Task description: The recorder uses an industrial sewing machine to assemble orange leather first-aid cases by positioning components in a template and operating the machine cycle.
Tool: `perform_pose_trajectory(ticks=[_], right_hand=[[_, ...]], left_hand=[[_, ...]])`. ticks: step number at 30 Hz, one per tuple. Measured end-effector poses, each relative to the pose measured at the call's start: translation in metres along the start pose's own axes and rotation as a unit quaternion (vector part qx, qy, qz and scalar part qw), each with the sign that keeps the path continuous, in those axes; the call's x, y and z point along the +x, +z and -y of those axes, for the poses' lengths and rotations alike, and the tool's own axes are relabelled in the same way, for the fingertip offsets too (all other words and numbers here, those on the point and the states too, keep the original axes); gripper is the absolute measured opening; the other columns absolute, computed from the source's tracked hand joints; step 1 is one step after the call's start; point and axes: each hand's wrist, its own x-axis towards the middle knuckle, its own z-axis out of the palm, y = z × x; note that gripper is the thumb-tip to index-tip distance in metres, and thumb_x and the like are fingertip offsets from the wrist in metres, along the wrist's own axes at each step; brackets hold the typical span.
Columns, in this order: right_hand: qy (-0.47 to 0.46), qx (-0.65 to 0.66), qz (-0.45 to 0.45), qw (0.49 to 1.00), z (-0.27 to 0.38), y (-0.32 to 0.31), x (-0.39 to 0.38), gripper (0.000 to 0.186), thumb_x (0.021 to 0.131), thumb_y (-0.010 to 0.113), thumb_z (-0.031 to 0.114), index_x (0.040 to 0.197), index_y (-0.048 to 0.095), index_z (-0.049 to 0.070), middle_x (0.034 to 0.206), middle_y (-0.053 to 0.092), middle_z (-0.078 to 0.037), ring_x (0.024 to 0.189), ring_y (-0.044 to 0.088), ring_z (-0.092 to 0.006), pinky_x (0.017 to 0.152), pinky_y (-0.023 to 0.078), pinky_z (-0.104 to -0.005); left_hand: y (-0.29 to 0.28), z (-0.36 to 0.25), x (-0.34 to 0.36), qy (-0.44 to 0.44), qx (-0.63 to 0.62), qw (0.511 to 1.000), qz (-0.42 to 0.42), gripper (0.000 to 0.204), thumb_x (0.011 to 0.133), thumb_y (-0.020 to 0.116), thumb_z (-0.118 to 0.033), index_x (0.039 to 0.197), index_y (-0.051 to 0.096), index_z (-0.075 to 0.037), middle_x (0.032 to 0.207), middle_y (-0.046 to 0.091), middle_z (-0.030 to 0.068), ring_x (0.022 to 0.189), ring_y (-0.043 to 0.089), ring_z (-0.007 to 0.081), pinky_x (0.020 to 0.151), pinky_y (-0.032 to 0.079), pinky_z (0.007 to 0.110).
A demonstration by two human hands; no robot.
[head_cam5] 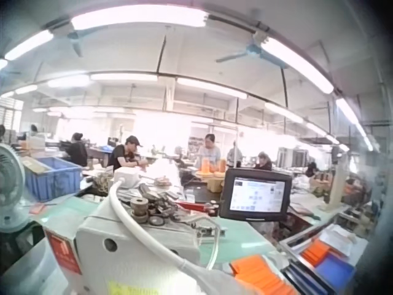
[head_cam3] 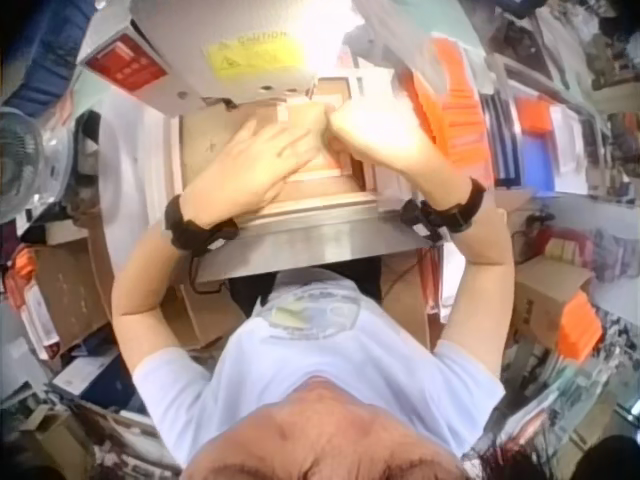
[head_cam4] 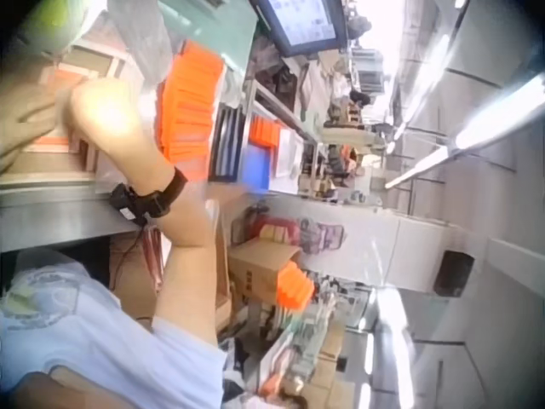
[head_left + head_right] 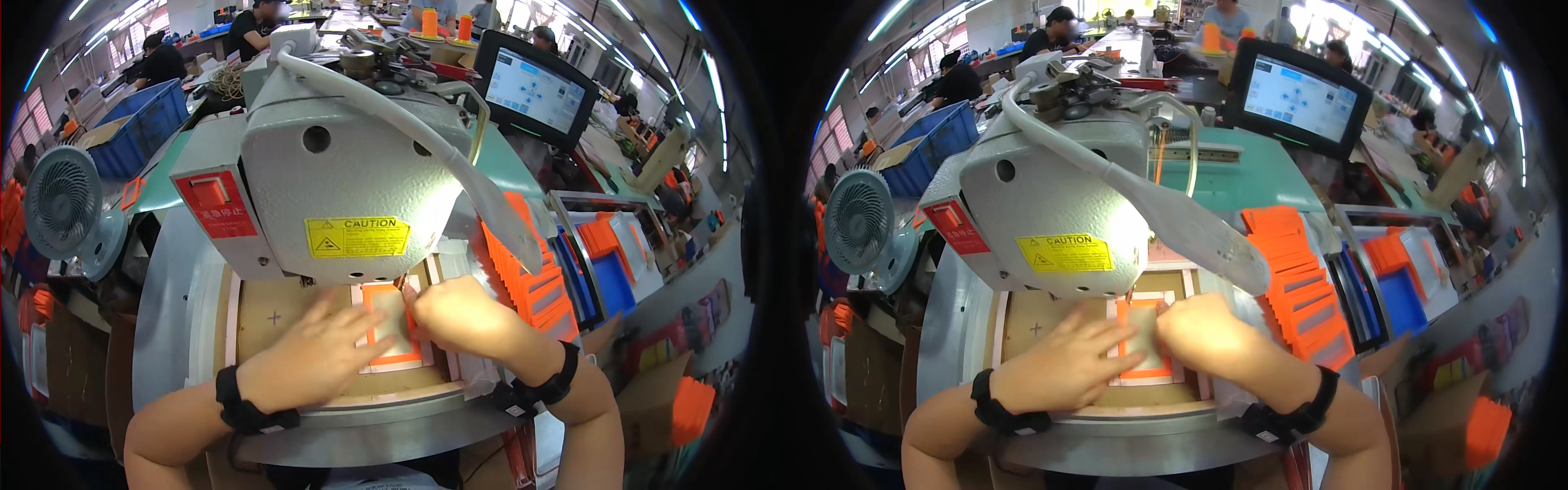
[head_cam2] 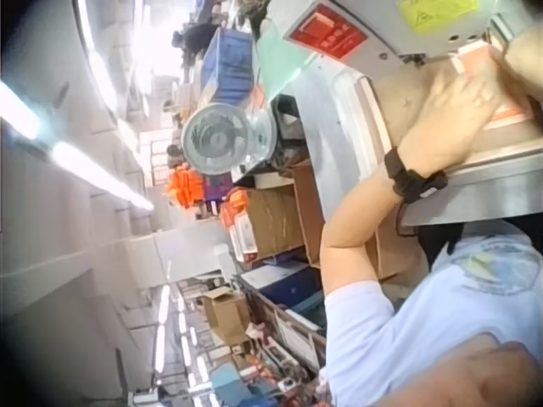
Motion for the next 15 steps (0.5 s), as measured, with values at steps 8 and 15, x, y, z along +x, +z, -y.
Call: perform_pose_trajectory(ticks=[8, 15], right_hand=[[-0.034, 0.140, -0.067, 0.987, -0.017, 0.014, -0.007, 0.037, 0.085, 0.070, 0.020, 0.115, 0.064, -0.001, 0.076, 0.068, -0.016, 0.071, 0.068, -0.0365, 0.061, 0.052, -0.0444], [-0.034, 0.232, -0.066, 0.970, -0.025, 0.007, -0.003, 0.028, 0.086, 0.068, 0.014, 0.110, 0.069, -0.001, 0.078, 0.066, -0.021, 0.074, 0.066, -0.0390, 0.066, 0.051, -0.0457]], left_hand=[[-0.006, -0.028, 0.017, -0.024, -0.011, 1.000, -0.004, 0.054, 0.082, 0.066, -0.019, 0.136, 0.059, -0.021, 0.118, 0.057, 0.0127, 0.108, 0.055, 0.0340, 0.100, 0.042, 0.055], [-0.009, -0.036, 0.020, -0.038, -0.026, 0.999, 0.005, 0.047, 0.091, 0.054, -0.014, 0.137, 0.060, -0.017, 0.138, 0.052, 0.0163, 0.131, 0.047, 0.0372, 0.110, 0.033, 0.063]])
